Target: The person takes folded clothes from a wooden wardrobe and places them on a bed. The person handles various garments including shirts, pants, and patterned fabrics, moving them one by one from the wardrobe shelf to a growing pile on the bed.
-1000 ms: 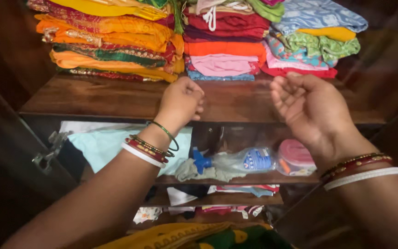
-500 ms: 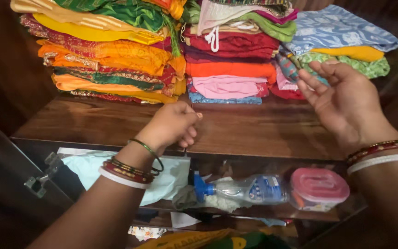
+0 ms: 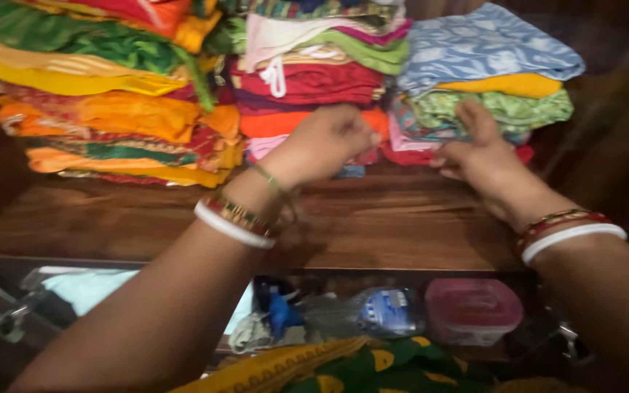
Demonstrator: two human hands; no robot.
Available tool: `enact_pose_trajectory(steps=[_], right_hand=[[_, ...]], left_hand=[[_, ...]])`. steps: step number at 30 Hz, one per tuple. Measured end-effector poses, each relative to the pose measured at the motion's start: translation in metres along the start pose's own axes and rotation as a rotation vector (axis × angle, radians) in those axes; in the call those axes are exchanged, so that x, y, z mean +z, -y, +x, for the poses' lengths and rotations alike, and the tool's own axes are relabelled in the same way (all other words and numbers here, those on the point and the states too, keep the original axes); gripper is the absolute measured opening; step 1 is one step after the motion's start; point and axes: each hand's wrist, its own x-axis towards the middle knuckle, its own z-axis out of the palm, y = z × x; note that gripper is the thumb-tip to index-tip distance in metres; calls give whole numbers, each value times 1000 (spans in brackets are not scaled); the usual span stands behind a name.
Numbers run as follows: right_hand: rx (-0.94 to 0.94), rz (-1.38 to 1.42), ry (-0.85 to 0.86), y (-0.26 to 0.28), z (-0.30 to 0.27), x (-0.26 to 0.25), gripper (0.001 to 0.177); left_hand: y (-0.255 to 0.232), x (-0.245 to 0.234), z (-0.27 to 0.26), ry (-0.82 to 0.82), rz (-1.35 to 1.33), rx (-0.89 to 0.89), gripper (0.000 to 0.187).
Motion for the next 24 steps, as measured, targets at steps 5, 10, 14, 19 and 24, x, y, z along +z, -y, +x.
enact_pose_trajectory(steps=[5,10,14,19,24], right_hand=[[-85,-35,85,-17,0,-19,87],[-191,99,134,-32,2,-28,90],[-144,63,96,-39,2,-29,95],[-204,44,137,-37,1,-33,94],[-223,93,165,-34,1,-36,93]], left_hand=[[-10,45,107,-116,265,173,25],[-4,82,187,-123,540,341,43],[1,106,218,-97,677,382,64],[-4,108,236,-32,682,-10,66],[6,97,249,-105,658,61,48]])
